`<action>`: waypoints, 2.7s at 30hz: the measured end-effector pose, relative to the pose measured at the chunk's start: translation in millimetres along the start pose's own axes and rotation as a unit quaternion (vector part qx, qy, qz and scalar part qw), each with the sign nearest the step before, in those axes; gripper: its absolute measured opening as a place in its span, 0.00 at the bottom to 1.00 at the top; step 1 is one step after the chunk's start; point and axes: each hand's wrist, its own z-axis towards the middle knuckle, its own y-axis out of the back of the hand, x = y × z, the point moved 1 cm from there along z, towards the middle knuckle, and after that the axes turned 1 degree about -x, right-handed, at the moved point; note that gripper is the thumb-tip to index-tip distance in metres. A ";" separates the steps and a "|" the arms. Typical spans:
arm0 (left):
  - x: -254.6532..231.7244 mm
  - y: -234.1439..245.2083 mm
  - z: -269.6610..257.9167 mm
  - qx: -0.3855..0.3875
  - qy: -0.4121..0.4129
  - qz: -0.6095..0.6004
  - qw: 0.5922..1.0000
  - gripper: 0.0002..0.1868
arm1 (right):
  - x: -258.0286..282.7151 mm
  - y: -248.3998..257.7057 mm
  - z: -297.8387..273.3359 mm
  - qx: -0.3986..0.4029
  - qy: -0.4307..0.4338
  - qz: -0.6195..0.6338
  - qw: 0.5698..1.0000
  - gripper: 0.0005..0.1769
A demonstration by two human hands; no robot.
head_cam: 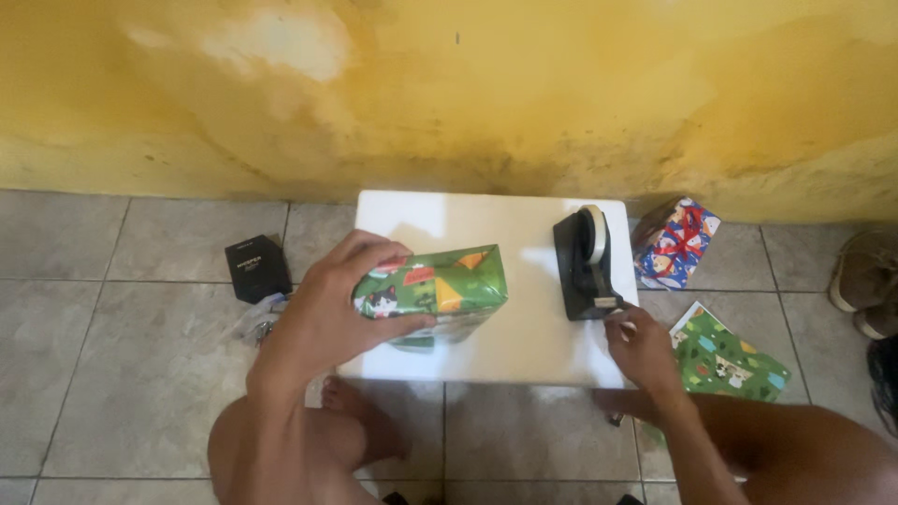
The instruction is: The person wraps a small rectangular box with green patterned paper, folds and creases the edges, and secures the seams with clear tape. Then the person ties a red ribbon around the wrapped box and forms a bow on top.
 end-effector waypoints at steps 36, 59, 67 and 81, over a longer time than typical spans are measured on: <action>3.5 -77.0 8.3 0.095 -0.086 -0.421 0.898 0.40 | 403.3 128.0 -63.2 0.450 0.100 -0.281 0.842 0.28; 21.9 -90.3 26.5 0.029 -0.072 -0.425 0.902 0.34 | 287.0 74.4 -4.3 0.591 -0.053 0.251 0.765 0.28; 20.5 -95.4 38.9 0.004 -0.063 -0.414 0.908 0.35 | 248.5 43.8 2.4 0.581 -0.118 0.383 0.709 0.55; 47.7 -84.3 58.5 -0.286 0.207 -0.659 0.664 0.37 | 157.6 70.2 11.2 0.254 -0.046 0.530 0.808 0.44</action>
